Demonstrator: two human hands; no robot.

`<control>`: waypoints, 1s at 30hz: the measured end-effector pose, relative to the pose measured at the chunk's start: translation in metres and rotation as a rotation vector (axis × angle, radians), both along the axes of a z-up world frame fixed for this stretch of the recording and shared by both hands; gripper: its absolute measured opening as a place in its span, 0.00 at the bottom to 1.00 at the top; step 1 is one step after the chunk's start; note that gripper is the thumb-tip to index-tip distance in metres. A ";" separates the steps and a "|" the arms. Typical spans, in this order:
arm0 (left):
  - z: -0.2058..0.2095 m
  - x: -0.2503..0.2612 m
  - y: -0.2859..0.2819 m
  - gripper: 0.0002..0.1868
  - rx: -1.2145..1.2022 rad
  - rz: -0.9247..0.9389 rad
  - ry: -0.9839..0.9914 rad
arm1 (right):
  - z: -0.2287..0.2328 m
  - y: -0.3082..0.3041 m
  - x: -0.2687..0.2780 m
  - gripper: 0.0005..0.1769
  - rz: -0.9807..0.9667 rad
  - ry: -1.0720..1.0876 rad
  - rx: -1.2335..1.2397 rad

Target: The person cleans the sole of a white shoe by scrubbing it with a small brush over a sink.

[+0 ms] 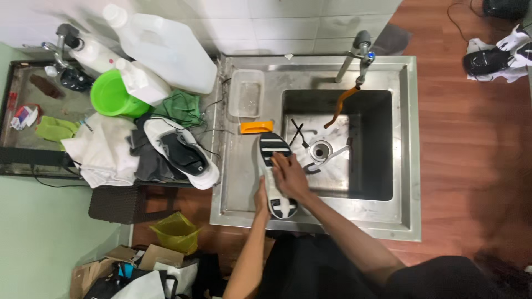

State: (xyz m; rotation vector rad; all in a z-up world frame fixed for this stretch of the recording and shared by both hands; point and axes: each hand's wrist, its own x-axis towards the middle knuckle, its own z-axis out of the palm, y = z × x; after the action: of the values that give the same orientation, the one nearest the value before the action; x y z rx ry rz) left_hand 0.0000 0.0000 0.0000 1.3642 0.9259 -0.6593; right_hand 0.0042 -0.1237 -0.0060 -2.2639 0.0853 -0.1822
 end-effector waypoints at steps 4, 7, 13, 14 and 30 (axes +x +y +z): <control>-0.016 0.000 0.012 0.56 0.139 -0.047 -0.010 | 0.000 0.004 -0.011 0.27 0.053 -0.044 0.077; -0.001 -0.010 0.008 0.56 0.201 -0.052 -0.045 | 0.007 0.014 -0.057 0.26 0.103 -0.101 0.010; 0.014 -0.008 -0.006 0.47 0.295 0.000 -0.139 | 0.003 0.009 -0.042 0.27 -0.003 -0.042 -0.018; -0.011 -0.012 -0.001 0.50 0.311 0.029 -0.168 | -0.009 0.005 -0.015 0.25 -0.035 -0.103 -0.080; -0.093 0.005 0.029 0.38 0.440 -0.093 -0.275 | -0.037 0.020 0.084 0.20 -0.140 -0.146 -0.092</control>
State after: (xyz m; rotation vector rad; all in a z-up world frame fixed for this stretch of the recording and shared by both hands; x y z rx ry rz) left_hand 0.0053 0.0288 -0.0926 1.8460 0.8153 -0.3308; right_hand 0.0883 -0.1034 -0.0430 -2.3297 0.1614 -0.4324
